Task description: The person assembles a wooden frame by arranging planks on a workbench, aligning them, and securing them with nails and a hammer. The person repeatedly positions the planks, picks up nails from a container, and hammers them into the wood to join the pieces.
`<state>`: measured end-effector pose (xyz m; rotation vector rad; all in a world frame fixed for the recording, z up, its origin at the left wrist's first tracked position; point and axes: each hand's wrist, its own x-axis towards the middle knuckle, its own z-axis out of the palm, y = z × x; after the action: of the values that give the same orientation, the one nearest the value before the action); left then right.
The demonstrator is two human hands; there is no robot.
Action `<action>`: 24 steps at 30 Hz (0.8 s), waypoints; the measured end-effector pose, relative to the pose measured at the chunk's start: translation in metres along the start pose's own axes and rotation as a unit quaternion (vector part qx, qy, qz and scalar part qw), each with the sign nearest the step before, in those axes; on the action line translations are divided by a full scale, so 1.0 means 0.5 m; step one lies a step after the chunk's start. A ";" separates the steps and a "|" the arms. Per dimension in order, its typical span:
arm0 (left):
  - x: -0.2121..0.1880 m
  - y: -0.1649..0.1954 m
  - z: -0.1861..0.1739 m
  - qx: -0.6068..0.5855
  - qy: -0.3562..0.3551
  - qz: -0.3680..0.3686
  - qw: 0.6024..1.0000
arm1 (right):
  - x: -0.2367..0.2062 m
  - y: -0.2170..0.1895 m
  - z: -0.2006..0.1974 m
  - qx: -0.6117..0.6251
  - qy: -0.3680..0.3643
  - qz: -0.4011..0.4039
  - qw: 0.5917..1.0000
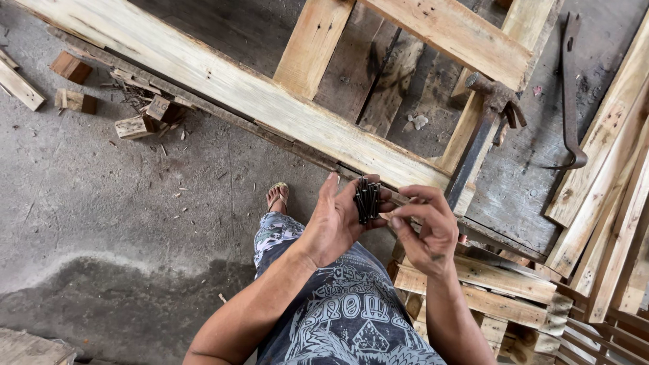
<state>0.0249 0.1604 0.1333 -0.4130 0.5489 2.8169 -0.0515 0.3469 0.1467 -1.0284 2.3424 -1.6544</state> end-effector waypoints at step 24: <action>-0.021 -0.014 -0.013 0.045 -0.027 -0.015 0.999 | 0.085 -0.034 0.021 0.137 -0.033 0.130 0.981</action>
<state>0.0380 0.1622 0.1287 -0.3234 0.6485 2.7545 -0.0716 0.3112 0.1696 -0.6818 2.0303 -1.7442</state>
